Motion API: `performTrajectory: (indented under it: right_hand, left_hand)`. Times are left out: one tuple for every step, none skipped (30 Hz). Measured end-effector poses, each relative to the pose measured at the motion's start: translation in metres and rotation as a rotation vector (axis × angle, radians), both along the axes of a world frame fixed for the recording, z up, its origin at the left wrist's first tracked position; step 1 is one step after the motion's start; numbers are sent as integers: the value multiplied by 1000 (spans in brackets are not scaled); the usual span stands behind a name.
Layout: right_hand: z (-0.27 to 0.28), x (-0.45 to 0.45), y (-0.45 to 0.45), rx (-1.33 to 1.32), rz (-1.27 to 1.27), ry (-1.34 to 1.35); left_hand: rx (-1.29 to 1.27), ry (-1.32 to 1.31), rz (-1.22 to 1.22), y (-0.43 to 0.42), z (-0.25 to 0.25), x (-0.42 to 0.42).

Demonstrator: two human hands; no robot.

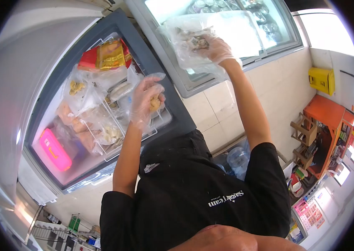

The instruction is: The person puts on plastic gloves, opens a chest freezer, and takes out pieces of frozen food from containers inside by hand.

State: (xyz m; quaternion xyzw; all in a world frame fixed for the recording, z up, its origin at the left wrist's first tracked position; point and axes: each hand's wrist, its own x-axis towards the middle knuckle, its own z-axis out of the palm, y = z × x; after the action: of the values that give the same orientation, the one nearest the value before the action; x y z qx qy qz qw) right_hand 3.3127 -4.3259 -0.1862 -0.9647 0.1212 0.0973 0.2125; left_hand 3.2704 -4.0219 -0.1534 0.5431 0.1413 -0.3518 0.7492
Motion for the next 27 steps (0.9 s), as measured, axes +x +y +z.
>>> performTrajectory:
  right_hand:
    - [1,0,5,-11,-25,4]
    - [2,3,11,-23,-48,5]
    - [4,5,14,-36,-68,5]
    - [6,5,16,-41,-81,31]
    - [8,6,18,-47,-93,58]
    - [11,7,18,-53,-103,82]
    - [15,8,18,-74,-73,85]
    - [21,7,18,-93,-39,89]
    - [27,5,18,-112,-8,93]
    - [35,4,19,-108,-11,97]
    - [44,2,19,-104,-18,97]
    - [51,1,16,-100,-29,99]
    - [56,-2,12,-56,-68,68]
    - [59,-6,5,-14,-107,37]
    - [60,-11,-1,29,-144,9]
    - [59,-16,-7,50,-135,-46]
    - [55,-20,-12,72,-124,-104]
    - [54,-23,-15,94,-113,-162]
    - [58,-25,-14,152,-133,-156]
    - [66,-28,-12,210,-154,-151]
    - [71,-30,-9,268,-175,-147]
    - [73,-33,-7,259,-144,-195]
    - [75,-34,-5,249,-113,-245]
    - [75,-35,-4,240,-81,-294]
    - [74,-34,-5,229,22,-341]
    - [72,-33,-7,216,124,-389]
    - [71,-31,-9,202,223,-434]
  left_hand:
    - [53,-69,-80,-6,4,3]
    - [105,-142,-158,-14,8,7]
    - [158,-214,-233,-23,11,13]
    - [266,-624,-284,-35,12,19]
    - [370,-1035,-327,-49,12,28]
    - [473,-1449,-360,-62,10,37]
    - [562,-1453,-474,-74,-6,45]
    - [652,-1449,-588,-85,-28,50]
    - [717,-1394,-632,-90,-32,52]
    - [782,-1340,-679,-95,-27,55]
    - [821,-1244,-652,-100,-21,61]
    - [853,-1148,-629,-104,-16,66]
    - [849,-1114,-563,-107,-13,67]
    - [842,-1079,-496,-108,-11,68]
    - [837,-1039,-430,-108,-9,68]
    - [776,-992,-387,-108,-6,68]
    - [717,-946,-341,-108,-3,70]
    - [660,-899,-296,-108,1,72]
    - [505,-713,-274,-108,10,74]
    - [351,-527,-250,-109,22,78]
    - [199,-341,-225,-109,27,81]
    - [132,-311,-314,-107,26,85]
    - [65,-282,-403,-105,22,92]
    - [-1,-251,-491,-105,19,95]
    - [49,-246,-533,-105,19,94]
    - [100,-241,-578,-106,19,92]
    - [150,-234,-623,-107,19,91]
